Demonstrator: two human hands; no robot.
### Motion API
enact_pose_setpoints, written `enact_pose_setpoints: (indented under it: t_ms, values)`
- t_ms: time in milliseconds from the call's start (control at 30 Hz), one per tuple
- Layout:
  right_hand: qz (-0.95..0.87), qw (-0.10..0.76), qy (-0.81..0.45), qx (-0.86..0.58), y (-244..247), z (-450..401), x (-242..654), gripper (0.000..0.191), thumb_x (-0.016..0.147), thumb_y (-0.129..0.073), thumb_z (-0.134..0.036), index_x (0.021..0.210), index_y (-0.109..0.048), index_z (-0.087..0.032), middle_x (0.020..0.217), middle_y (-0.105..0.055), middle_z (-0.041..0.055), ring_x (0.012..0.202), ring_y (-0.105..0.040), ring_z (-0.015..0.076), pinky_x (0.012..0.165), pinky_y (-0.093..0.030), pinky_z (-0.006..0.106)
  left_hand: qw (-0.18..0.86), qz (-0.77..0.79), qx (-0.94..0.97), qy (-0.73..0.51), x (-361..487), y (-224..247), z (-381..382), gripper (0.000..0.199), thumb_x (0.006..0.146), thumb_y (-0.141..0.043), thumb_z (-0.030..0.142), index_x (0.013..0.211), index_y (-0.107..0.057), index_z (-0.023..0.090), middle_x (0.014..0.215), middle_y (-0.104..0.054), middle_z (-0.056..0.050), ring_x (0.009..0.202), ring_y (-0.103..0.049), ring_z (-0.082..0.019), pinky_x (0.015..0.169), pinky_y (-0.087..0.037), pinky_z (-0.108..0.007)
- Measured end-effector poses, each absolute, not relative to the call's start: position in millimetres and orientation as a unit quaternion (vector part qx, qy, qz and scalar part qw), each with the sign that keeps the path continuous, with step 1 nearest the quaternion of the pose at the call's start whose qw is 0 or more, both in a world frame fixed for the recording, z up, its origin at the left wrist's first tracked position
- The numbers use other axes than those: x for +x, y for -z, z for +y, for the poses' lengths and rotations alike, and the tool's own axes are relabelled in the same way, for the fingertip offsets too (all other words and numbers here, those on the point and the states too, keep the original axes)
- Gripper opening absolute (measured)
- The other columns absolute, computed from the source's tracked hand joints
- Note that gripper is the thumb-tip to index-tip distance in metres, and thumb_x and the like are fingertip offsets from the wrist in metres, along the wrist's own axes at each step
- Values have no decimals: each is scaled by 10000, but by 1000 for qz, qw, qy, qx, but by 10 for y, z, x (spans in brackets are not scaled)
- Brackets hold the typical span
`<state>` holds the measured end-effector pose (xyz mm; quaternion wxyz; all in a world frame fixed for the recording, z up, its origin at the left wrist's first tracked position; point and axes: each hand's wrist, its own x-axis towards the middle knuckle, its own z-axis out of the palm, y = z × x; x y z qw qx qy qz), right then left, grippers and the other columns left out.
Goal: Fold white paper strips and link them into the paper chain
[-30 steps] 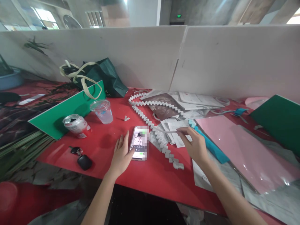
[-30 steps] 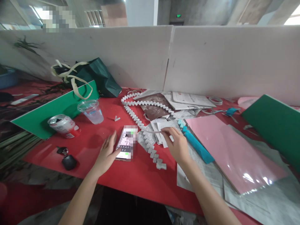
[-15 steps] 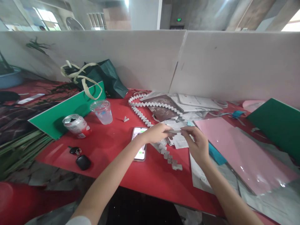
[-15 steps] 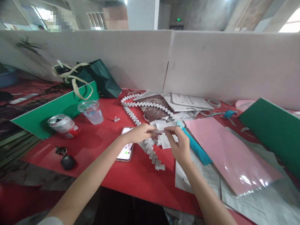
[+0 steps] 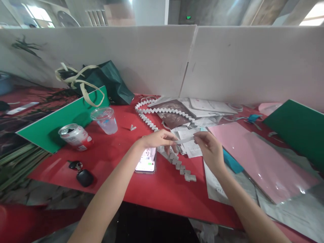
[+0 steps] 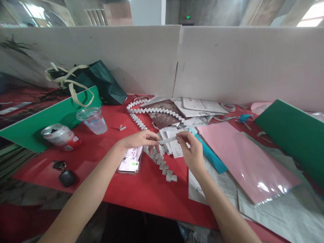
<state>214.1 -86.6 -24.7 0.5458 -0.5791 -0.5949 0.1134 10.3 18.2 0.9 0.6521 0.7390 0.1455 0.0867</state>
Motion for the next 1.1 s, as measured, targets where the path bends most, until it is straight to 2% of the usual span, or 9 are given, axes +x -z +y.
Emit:
enact_pose_setpoints:
  t_ms: [133, 300, 400, 533, 700, 833, 1100]
  values:
    - [-666, 452, -81, -588, 299, -851, 2118, 150, 873, -449, -231, 896, -597, -214, 885, -632, 49, 802, -594, 187, 724, -457, 311, 694, 117, 706, -72, 159, 31, 117, 273, 808, -623, 352, 978, -628, 139, 870, -702, -101, 755, -677, -181, 653, -526, -286]
    - [-710, 386, -90, -582, 323, -884, 2016, 199, 812, -449, -144, 954, -574, -209, 923, -646, 59, 807, -618, 197, 688, -461, 297, 722, 119, 670, -123, 223, 16, 44, 357, 824, -612, 311, 1140, -548, 157, 881, -702, -100, 781, -682, -192, 752, -524, -349]
    - [-722, 381, -103, -569, 321, -904, 1979, 109, 836, -468, -210, 891, -561, -201, 883, -645, 64, 785, -619, 201, 679, -461, 301, 721, 144, 662, -144, 234, -6, 22, 403, 819, -623, 281, 1191, -507, 177, 877, -705, -86, 793, -684, -197, 792, -510, -376]
    - [-707, 388, -91, -584, 319, -909, 1993, 158, 893, -440, -306, 925, -556, -204, 872, -640, 64, 771, -612, 202, 663, -451, 304, 718, 131, 675, -106, 196, -54, 10, 371, 833, -605, 272, 1188, -528, 195, 923, -700, -87, 809, -683, -189, 814, -499, -364]
    - [-713, 375, -23, -591, 300, -916, 2044, 170, 900, -409, -238, 1001, -545, -218, 947, -627, 69, 849, -600, 216, 715, -436, 318, 731, 117, 672, -23, 142, -79, 7, 424, 811, -630, 258, 1216, -513, 208, 944, -696, -83, 807, -682, -184, 788, -507, -348]
    - [-727, 362, 11, -583, 304, -921, 2054, 173, 886, -400, -196, 1007, -522, -213, 933, -611, 70, 862, -592, 221, 714, -431, 317, 736, 112, 668, -12, 158, -60, -17, 480, 813, -622, 235, 1263, -458, 218, 890, -699, -67, 810, -678, -186, 782, -501, -350]
    - [-735, 378, 29, -563, 336, -921, 2067, 213, 893, -355, -161, 1034, -504, -220, 978, -614, 80, 877, -581, 221, 719, -435, 320, 717, 86, 691, 29, 174, -3, 1, 351, 813, -614, 275, 1159, -583, 227, 869, -700, -51, 828, -674, -193, 748, -510, -328]
